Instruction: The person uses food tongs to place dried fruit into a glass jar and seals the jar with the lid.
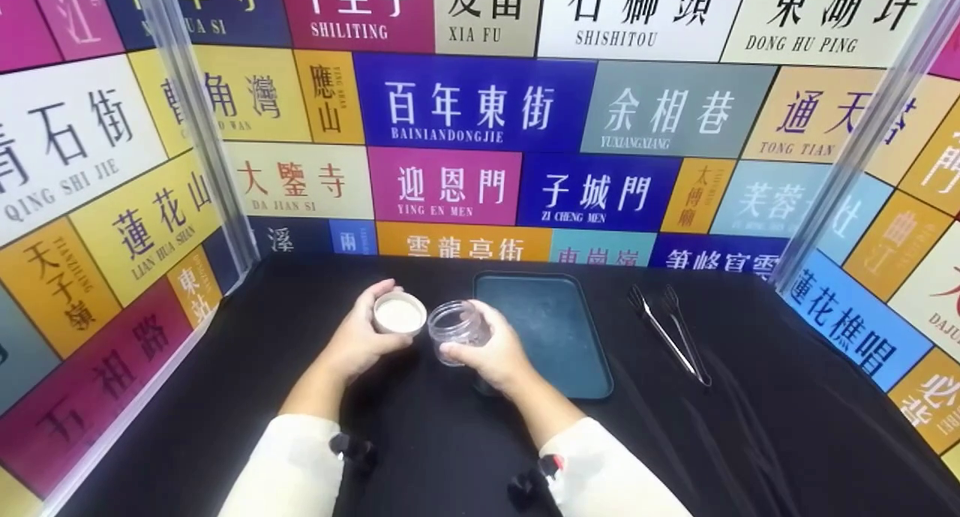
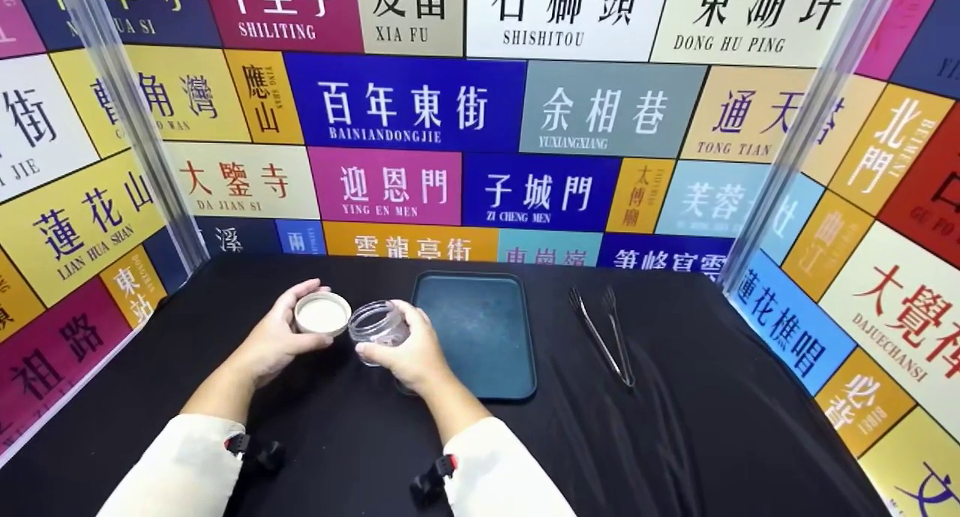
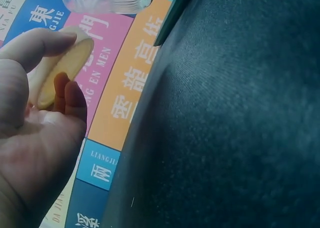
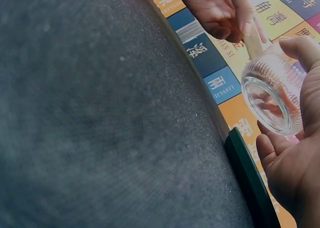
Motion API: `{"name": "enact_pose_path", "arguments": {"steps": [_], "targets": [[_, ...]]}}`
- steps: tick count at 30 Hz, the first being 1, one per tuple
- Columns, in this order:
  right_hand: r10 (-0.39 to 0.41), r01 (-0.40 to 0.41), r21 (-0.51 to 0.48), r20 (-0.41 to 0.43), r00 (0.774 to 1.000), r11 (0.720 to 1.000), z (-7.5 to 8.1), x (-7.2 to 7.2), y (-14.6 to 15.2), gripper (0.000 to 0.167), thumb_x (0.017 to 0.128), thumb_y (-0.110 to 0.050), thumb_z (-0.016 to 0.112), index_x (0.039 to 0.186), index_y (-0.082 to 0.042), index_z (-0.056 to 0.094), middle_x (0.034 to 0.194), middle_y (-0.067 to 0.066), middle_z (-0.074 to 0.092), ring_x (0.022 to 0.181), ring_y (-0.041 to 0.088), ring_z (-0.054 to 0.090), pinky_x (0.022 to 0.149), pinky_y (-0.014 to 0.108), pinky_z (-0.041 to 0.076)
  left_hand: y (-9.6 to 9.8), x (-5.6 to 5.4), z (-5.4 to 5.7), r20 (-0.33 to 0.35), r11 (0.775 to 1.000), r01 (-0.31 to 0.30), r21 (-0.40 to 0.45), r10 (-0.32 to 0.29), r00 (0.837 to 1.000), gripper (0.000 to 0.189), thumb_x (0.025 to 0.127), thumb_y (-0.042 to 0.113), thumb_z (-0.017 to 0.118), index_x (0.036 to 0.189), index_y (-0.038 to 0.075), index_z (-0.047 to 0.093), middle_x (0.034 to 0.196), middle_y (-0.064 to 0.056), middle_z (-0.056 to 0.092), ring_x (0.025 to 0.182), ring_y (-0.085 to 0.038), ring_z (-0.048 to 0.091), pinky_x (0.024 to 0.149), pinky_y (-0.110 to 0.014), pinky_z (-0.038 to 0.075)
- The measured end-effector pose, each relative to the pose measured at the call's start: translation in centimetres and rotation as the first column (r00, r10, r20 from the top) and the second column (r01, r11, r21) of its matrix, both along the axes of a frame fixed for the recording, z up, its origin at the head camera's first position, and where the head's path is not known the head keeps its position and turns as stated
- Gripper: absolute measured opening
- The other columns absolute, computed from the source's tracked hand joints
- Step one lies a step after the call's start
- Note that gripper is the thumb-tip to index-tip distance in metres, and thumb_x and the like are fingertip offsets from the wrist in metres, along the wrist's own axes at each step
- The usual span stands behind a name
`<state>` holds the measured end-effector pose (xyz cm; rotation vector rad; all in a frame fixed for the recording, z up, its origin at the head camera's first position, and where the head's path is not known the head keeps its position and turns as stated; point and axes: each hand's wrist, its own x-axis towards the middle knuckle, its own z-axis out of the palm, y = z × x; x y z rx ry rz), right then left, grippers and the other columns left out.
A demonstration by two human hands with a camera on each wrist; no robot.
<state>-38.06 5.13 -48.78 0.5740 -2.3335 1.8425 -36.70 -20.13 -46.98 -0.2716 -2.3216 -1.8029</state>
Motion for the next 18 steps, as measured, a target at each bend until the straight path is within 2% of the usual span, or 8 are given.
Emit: {"name": "enact_pose_path", "arguments": {"steps": [6, 13, 18], "targets": [[-0.015, 0.016, 0.022, -0.015, 1.000, 1.000, -0.01, 0.06, 0.08, 0.085, 0.075, -0.026, 0.096, 0.150, -0.012, 0.058, 0.144, 0.016, 0.064, 0.127, 0.030, 0.064, 0.112, 0.043, 0.052, 0.18, 0.15, 0.15, -0.005, 0.998, 0.056, 0.026, -0.056, 0.998, 0.103, 0.076, -0.001, 0.090, 0.163, 0.013, 0.037, 0.163, -0.009, 0.053, 0.148, -0.027, 0.051, 0.130, -0.040, 0.032], [0.020, -0.020, -0.015, -0.003, 1.000, 1.000, -0.07, 0.01, 0.01, 0.085, 0.077, -0.023, 0.095, 0.152, -0.012, 0.057, 0.143, 0.022, 0.066, 0.122, 0.028, 0.067, 0.107, 0.038, 0.056, 0.07, -0.03, -0.13, -0.010, 0.986, 0.098, 0.136, -0.098, 0.995, 0.101, 0.078, -0.004, 0.090, 0.161, 0.010, 0.035, 0.164, -0.008, 0.051, 0.147, -0.026, 0.052, 0.115, -0.014, 0.044], [0.046, -0.046, -0.018, 0.002, 0.999, 0.999, -0.08, -0.04, 0.06, 0.084, 0.079, -0.022, 0.094, 0.153, -0.013, 0.055, 0.141, 0.023, 0.068, 0.121, 0.026, 0.069, 0.106, 0.032, 0.056, -0.01, -0.05, -0.32, -0.013, 0.972, 0.123, 0.201, -0.123, 0.992, 0.100, 0.079, -0.004, 0.090, 0.160, 0.009, 0.033, 0.164, -0.009, 0.050, 0.146, -0.027, 0.052, 0.112, -0.014, 0.046]]}}
